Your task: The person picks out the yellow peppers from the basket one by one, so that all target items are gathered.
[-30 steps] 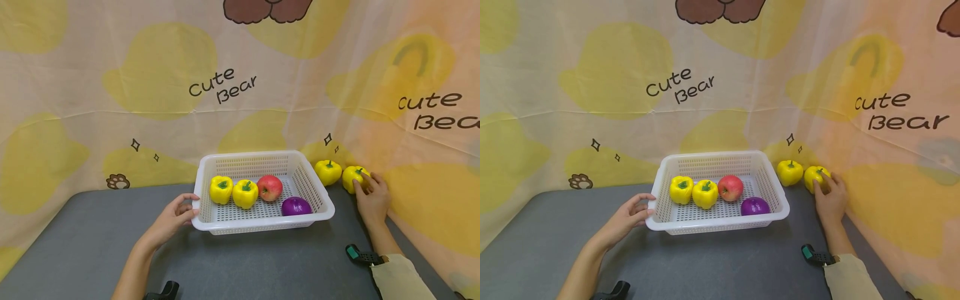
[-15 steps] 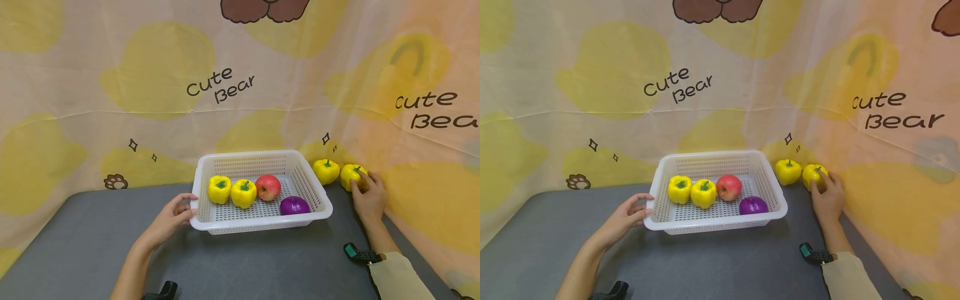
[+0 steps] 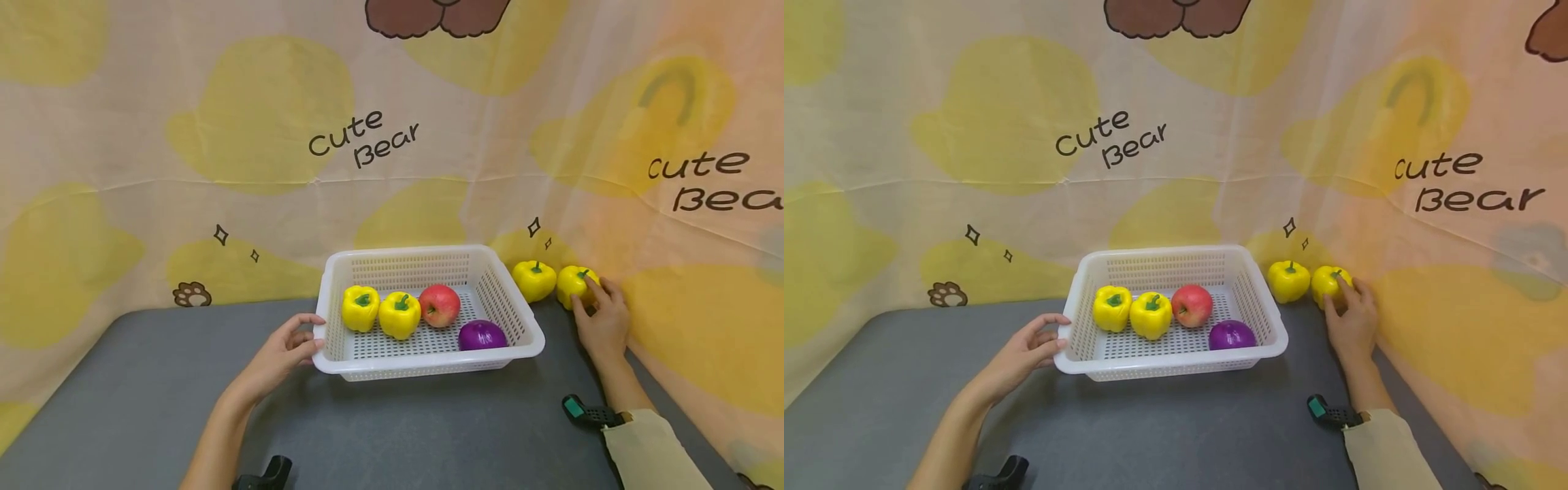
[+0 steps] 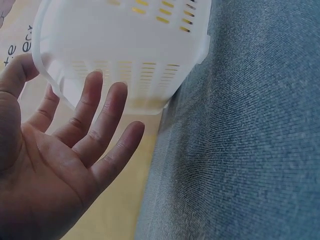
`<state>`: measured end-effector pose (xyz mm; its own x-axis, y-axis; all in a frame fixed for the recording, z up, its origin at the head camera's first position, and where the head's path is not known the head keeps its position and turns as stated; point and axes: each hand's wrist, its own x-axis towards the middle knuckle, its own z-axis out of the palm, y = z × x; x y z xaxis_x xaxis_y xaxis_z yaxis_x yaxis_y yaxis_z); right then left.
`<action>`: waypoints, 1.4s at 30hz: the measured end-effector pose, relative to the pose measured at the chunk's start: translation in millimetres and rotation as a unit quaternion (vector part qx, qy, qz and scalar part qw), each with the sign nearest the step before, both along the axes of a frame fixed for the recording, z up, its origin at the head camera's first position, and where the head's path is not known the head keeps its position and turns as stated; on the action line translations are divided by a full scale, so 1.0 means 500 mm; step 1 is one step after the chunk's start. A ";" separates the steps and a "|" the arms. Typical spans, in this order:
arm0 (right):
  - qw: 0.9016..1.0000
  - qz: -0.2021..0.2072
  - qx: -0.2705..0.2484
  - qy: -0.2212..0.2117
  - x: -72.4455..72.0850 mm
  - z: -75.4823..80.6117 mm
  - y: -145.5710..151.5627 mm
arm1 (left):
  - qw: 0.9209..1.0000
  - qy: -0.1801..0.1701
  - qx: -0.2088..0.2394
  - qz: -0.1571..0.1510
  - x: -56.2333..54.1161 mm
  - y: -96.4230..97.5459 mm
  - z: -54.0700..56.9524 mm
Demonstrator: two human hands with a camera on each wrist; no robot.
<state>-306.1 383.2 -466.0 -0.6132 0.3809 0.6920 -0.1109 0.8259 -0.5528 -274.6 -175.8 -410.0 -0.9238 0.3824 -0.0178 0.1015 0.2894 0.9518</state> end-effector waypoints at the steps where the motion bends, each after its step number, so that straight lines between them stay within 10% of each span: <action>1: 1.000 0.003 0.004 -0.003 -0.001 0.000 0.000 | 1.000 0.001 0.000 0.000 0.000 -0.001 0.000; 25: 0.999 0.019 -0.007 -0.038 0.014 0.017 -0.008 | 1.000 0.005 0.005 -0.008 -0.001 -0.005 -0.004; 42: 0.998 0.025 -0.035 0.049 0.018 0.088 -0.028 | 1.000 0.004 0.002 -0.002 -0.002 0.000 -0.003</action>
